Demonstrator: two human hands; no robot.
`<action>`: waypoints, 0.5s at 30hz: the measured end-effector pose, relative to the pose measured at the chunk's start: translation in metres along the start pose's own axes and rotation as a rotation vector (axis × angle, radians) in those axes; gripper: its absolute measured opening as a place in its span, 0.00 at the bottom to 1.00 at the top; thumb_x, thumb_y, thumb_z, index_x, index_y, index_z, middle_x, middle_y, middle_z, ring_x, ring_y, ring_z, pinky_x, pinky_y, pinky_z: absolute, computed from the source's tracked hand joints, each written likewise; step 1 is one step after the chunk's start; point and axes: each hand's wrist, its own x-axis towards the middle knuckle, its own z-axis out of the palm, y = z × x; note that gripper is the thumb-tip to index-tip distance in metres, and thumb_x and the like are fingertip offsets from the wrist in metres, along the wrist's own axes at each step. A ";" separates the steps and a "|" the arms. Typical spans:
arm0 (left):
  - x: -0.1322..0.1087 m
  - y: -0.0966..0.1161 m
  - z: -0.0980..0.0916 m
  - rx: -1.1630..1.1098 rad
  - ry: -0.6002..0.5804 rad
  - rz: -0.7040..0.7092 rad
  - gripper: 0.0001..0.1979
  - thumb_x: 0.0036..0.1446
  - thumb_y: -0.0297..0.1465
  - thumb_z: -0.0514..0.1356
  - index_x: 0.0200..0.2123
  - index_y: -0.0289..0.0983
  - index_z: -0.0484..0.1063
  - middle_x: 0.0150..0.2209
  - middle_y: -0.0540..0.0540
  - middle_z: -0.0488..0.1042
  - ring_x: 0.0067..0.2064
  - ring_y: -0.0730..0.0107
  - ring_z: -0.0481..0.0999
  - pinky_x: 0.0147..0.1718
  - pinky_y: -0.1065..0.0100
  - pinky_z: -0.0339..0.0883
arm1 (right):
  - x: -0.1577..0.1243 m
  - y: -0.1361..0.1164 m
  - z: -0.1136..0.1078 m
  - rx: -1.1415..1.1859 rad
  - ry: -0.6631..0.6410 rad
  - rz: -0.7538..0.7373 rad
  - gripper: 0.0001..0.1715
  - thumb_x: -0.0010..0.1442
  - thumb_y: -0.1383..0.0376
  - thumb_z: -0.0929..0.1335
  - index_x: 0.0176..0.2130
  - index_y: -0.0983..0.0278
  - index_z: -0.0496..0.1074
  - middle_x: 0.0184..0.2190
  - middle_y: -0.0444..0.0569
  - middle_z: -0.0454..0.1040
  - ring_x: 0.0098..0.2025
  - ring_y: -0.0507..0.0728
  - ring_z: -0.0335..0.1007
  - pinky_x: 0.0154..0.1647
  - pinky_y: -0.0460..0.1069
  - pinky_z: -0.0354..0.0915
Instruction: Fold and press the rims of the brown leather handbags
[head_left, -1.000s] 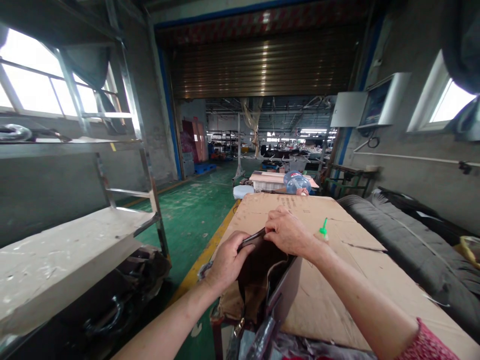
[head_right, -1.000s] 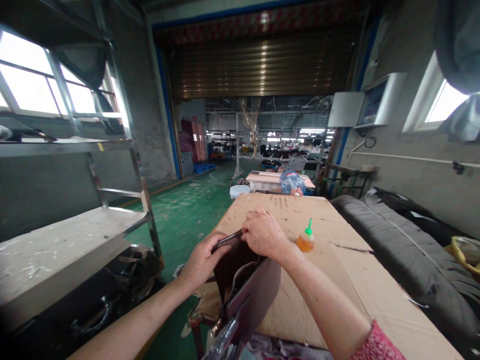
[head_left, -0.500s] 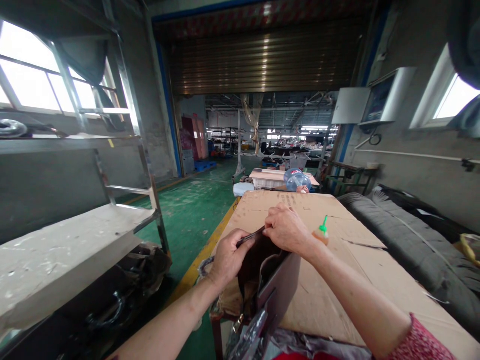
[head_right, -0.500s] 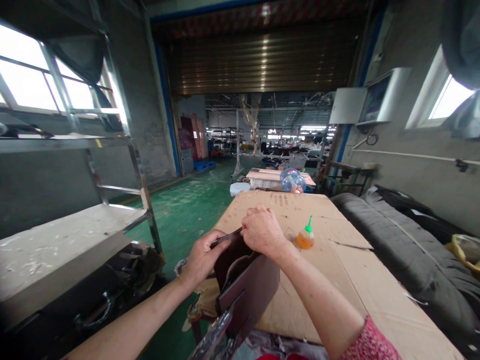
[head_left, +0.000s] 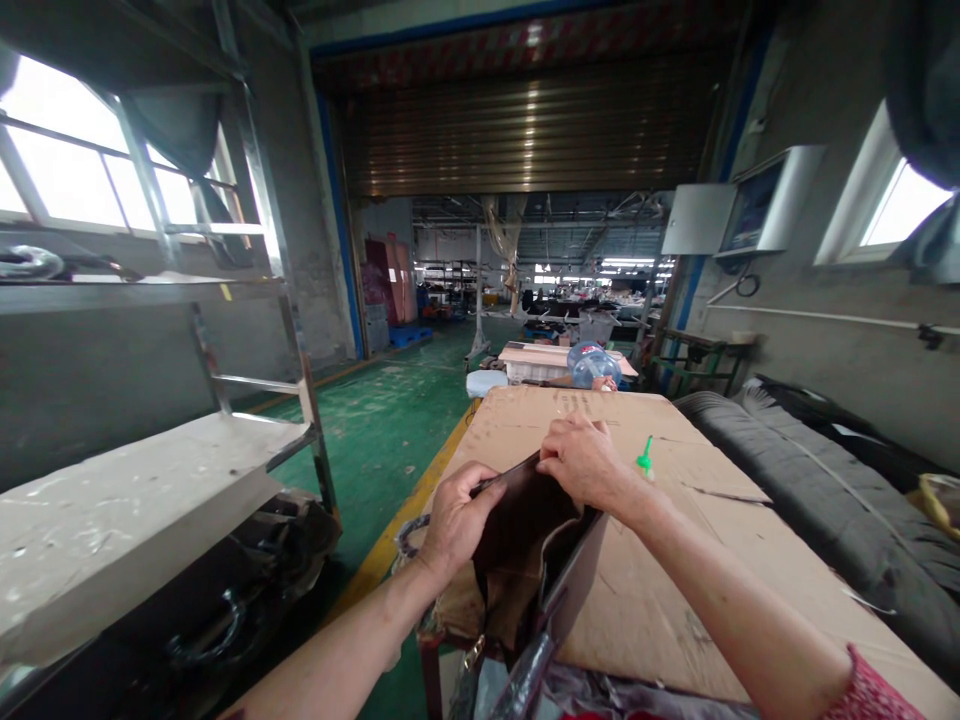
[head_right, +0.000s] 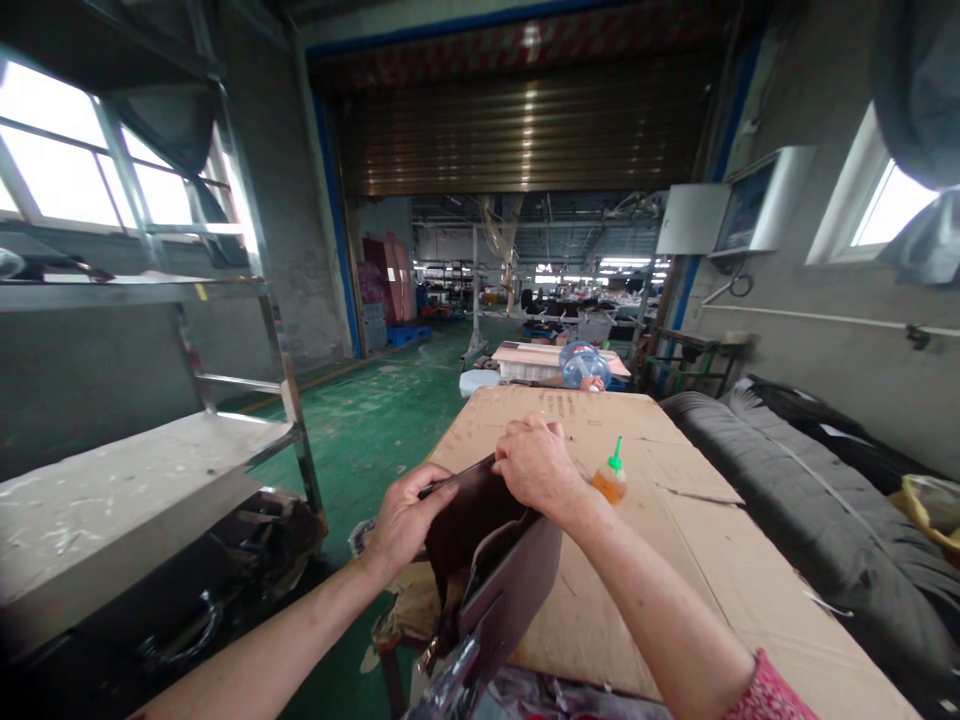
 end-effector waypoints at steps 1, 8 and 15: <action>0.000 0.000 0.000 -0.002 -0.004 -0.003 0.08 0.55 0.33 0.58 0.29 0.36 0.74 0.29 0.50 0.74 0.34 0.68 0.72 0.35 0.71 0.61 | 0.000 0.001 0.000 0.006 0.004 -0.002 0.08 0.56 0.63 0.72 0.25 0.59 0.76 0.34 0.43 0.75 0.45 0.59 0.61 0.38 0.54 0.47; 0.001 0.000 -0.001 0.020 0.020 -0.030 0.08 0.53 0.36 0.61 0.30 0.36 0.75 0.29 0.51 0.75 0.33 0.69 0.72 0.35 0.71 0.62 | 0.001 -0.007 -0.005 -0.026 -0.022 0.023 0.09 0.57 0.64 0.70 0.25 0.61 0.76 0.35 0.47 0.75 0.45 0.60 0.61 0.37 0.54 0.46; 0.001 0.006 0.002 0.041 0.022 -0.040 0.09 0.52 0.35 0.62 0.25 0.35 0.73 0.25 0.52 0.73 0.30 0.71 0.70 0.32 0.72 0.60 | -0.002 -0.007 -0.004 -0.039 -0.051 0.033 0.07 0.55 0.64 0.70 0.26 0.61 0.75 0.35 0.47 0.75 0.46 0.60 0.60 0.39 0.55 0.47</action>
